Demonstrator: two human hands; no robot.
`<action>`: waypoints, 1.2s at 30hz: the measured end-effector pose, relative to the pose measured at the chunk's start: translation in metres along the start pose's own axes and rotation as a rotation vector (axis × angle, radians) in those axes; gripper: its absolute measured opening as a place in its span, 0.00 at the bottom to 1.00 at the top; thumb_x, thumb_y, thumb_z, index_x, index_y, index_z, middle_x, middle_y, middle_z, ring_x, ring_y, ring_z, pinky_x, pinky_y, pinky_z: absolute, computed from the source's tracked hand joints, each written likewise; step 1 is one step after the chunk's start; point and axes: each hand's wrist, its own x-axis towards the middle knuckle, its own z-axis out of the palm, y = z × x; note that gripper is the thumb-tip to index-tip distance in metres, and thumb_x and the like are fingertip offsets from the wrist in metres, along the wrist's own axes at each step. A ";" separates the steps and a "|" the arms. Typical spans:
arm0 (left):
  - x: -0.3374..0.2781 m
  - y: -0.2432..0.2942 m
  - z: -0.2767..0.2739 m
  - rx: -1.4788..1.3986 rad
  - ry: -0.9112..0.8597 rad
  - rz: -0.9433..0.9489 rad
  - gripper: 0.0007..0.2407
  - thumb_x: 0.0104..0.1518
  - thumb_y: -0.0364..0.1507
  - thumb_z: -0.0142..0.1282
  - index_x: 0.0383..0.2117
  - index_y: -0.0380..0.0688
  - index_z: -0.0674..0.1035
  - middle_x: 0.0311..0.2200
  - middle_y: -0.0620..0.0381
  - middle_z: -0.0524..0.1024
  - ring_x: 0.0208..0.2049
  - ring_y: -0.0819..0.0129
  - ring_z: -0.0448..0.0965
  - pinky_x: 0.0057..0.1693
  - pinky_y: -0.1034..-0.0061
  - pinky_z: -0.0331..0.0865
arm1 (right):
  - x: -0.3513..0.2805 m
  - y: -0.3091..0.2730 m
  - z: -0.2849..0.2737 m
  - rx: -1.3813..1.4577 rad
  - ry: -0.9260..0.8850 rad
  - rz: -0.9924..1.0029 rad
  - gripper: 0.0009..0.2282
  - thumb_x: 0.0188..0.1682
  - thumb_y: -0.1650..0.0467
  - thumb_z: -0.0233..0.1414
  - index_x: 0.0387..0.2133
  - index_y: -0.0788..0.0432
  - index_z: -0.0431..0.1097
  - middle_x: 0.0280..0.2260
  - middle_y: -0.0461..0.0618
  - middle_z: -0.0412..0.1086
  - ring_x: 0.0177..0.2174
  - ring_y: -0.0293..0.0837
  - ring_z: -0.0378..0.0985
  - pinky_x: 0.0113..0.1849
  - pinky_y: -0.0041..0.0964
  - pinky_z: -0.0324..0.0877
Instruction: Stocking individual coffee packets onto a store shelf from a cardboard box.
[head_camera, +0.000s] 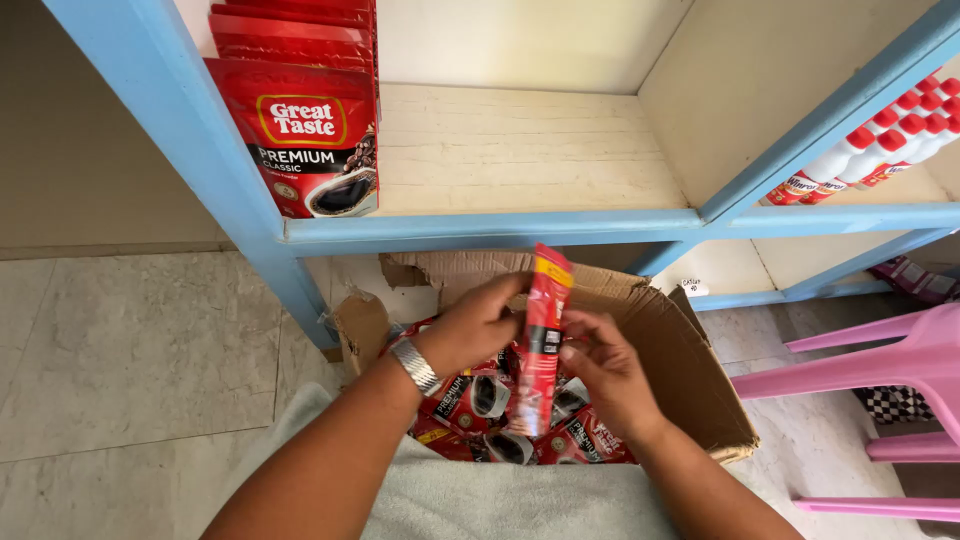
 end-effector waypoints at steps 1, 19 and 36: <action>0.000 0.011 0.007 0.000 0.001 -0.002 0.22 0.59 0.25 0.51 0.63 0.40 0.69 0.58 0.47 0.74 0.58 0.63 0.76 0.60 0.68 0.74 | -0.001 0.013 -0.001 0.001 -0.001 0.002 0.17 0.52 0.74 0.55 0.55 0.59 0.67 0.44 0.48 0.70 0.40 0.39 0.75 0.41 0.38 0.76; 0.001 0.041 0.009 0.443 0.225 -0.092 0.26 0.57 0.27 0.58 0.63 0.48 0.66 0.56 0.50 0.66 0.46 0.64 0.79 0.47 0.73 0.81 | 0.009 -0.001 -0.031 0.458 -0.118 0.437 0.20 0.45 0.71 0.61 0.52 0.61 0.68 0.46 0.58 0.76 0.46 0.54 0.79 0.50 0.55 0.73; -0.005 0.047 0.019 0.583 0.186 -0.017 0.05 0.57 0.27 0.59 0.36 0.42 0.79 0.33 0.51 0.79 0.35 0.56 0.80 0.42 0.65 0.74 | 0.011 -0.015 -0.045 -0.338 0.178 -0.131 0.03 0.51 0.76 0.56 0.34 0.66 0.77 0.34 0.44 0.66 0.35 0.35 0.72 0.40 0.29 0.70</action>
